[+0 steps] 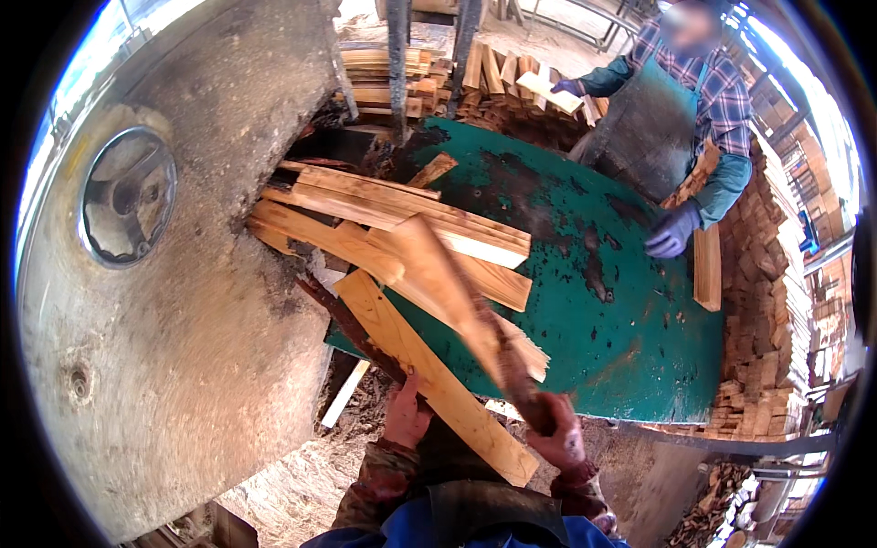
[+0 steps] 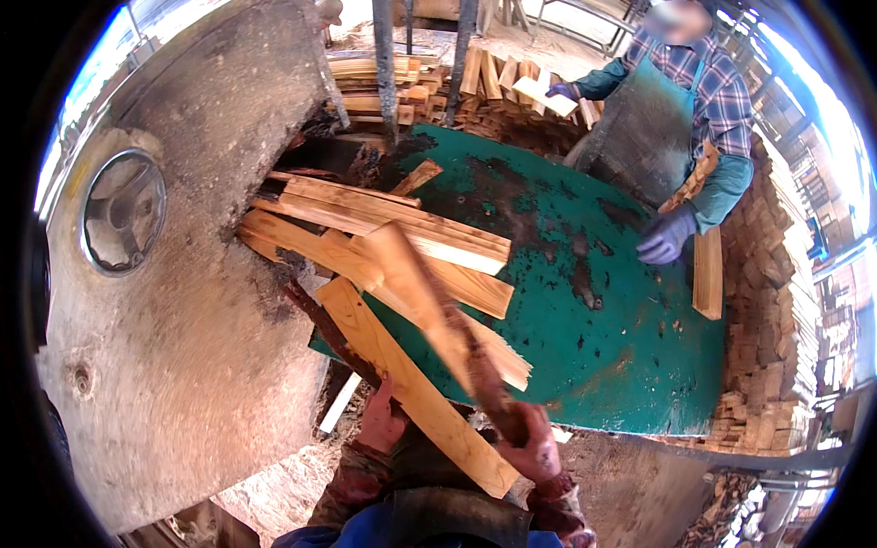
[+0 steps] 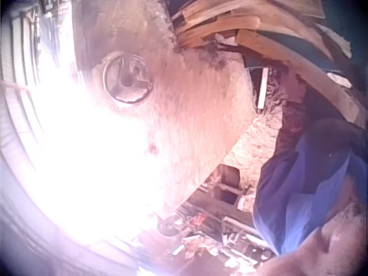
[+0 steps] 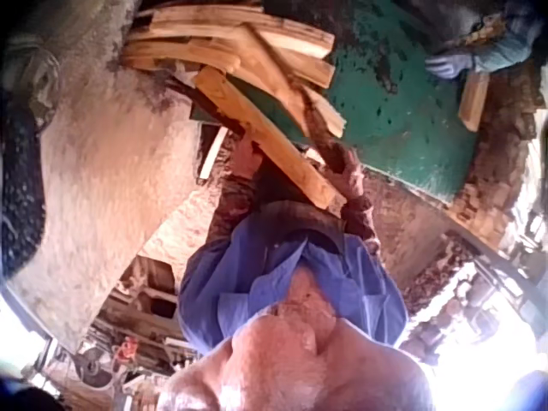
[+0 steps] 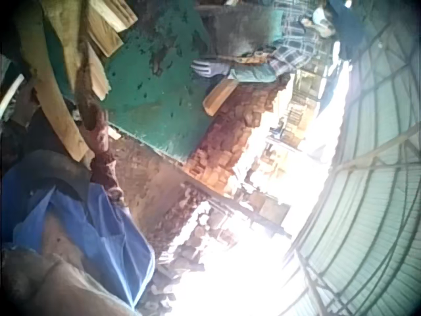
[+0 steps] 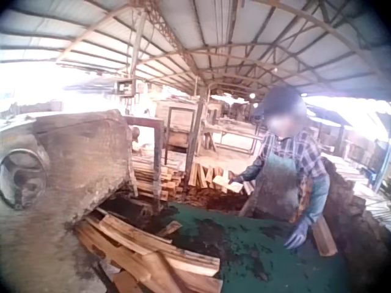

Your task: The person picks up cut wooden planks from a green worktable and stacks them on a nearby rack. The person repeats this process, moving planks one by one or in small groups, while another worker continues cutting wood in the background.

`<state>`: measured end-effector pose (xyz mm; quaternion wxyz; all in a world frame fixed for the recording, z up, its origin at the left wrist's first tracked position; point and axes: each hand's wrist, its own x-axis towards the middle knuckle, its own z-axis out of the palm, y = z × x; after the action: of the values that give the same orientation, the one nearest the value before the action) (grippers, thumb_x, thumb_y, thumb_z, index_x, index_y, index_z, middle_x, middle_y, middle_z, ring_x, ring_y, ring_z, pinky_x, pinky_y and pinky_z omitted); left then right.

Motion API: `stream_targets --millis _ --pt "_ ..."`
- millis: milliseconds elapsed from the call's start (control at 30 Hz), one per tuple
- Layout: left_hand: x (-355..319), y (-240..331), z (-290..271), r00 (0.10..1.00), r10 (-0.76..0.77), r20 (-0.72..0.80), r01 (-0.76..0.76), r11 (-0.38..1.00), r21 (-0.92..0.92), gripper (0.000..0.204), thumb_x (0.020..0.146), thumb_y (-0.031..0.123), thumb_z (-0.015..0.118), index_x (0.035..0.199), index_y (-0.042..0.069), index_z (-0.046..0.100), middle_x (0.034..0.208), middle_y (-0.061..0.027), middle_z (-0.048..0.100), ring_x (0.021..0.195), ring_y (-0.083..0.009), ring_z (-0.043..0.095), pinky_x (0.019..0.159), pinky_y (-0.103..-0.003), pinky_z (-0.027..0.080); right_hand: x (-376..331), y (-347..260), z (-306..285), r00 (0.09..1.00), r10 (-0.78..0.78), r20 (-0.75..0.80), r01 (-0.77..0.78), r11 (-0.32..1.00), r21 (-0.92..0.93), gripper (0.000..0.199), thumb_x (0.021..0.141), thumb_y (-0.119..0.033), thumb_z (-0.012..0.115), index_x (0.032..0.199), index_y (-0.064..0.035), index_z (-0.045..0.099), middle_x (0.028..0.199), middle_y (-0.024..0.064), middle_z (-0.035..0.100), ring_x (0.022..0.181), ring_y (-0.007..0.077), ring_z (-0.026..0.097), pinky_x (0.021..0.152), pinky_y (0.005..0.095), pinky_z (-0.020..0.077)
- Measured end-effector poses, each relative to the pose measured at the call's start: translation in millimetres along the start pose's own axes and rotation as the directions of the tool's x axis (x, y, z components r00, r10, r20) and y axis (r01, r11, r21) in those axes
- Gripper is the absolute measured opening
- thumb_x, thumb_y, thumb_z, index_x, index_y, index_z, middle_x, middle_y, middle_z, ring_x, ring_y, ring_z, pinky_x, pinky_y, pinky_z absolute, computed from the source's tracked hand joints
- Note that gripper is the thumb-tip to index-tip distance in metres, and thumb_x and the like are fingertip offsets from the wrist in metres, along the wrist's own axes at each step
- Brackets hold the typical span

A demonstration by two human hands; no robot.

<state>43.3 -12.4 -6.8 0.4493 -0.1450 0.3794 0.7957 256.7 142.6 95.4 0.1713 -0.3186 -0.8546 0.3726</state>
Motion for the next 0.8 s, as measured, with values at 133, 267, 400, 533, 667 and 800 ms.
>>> stream_targets --millis 133,267,400,533,667,800 --pt "-12.0 25.4 9.9 0.993 0.020 0.112 0.005 0.976 -0.219 0.046 0.098 0.027 0.054 0.134 0.002 0.043 0.129 -0.0111 0.051 0.112 -0.0247 0.055 0.095 -0.036 0.047 33.2 -22.8 42.2 0.953 -0.088 0.292 0.057 0.992 0.113 0.060 0.064 -0.010 0.070 0.120 -0.0011 0.052 0.106 0.0170 0.054 0.095 0.0360 0.058 0.080 0.0391 0.0506" --pt "-17.9 34.7 -1.8 0.931 0.343 0.124 -0.364 0.897 0.252 0.050 0.094 0.020 0.058 0.137 0.002 0.040 0.131 -0.0114 0.049 0.114 -0.0256 0.054 0.097 -0.035 0.046 47.4 -28.3 66.5 0.891 -0.126 0.437 0.106 0.992 0.071 0.058 0.068 -0.015 0.072 0.121 -0.0023 0.052 0.106 0.0179 0.052 0.091 0.0387 0.058 0.074 0.0414 0.0510" --pt "-20.6 59.2 1.5 0.999 0.035 0.001 -0.034 0.988 -0.150 0.038 0.088 0.011 0.063 0.124 0.001 0.053 0.113 -0.0081 0.060 0.103 -0.0218 0.060 0.091 -0.034 0.049 55.7 -33.3 78.0 0.789 -0.322 0.524 0.329 0.941 0.082 0.052 0.074 -0.023 0.073 0.119 -0.0031 0.054 0.104 0.0179 0.054 0.087 0.0373 0.059 0.072 0.0429 0.0502" --pt "-5.1 54.5 -9.9 0.991 0.107 -0.080 -0.117 0.984 -0.132 0.030 0.086 0.009 0.064 0.114 0.002 0.058 0.102 -0.0052 0.063 0.094 -0.0185 0.062 0.083 -0.033 0.051 92.7 -38.6 81.9 0.640 -0.280 0.715 0.378 0.925 0.024 0.041 0.078 -0.029 0.071 0.106 -0.0020 0.059 0.093 0.0174 0.057 0.084 0.0359 0.059 0.069 0.0442 0.0491" --pt "4.5 50.6 -22.8 0.989 0.131 -0.074 -0.139 0.984 -0.111 0.030 0.085 0.009 0.064 0.114 0.002 0.058 0.102 -0.0050 0.063 0.093 -0.0182 0.062 0.079 -0.033 0.051 149.7 -58.7 109.1 0.814 -0.317 0.486 0.418 0.902 -0.112 0.038 0.080 -0.027 0.070 0.105 0.0000 0.061 0.093 0.0178 0.060 0.087 0.0365 0.059 0.071 0.0455 0.0483" --pt "4.4 59.2 -17.6 0.994 0.045 -0.104 -0.057 0.992 -0.112 0.030 0.085 0.007 0.064 0.114 0.002 0.058 0.104 -0.0041 0.062 0.094 -0.0179 0.061 0.078 -0.032 0.051 216.6 -100.1 161.9 0.801 -0.559 0.214 0.589 0.801 -0.110 0.050 0.078 -0.019 0.071 0.120 0.0014 0.053 0.116 0.0185 0.054 0.101 0.0387 0.056 0.083 0.0446 0.0486"
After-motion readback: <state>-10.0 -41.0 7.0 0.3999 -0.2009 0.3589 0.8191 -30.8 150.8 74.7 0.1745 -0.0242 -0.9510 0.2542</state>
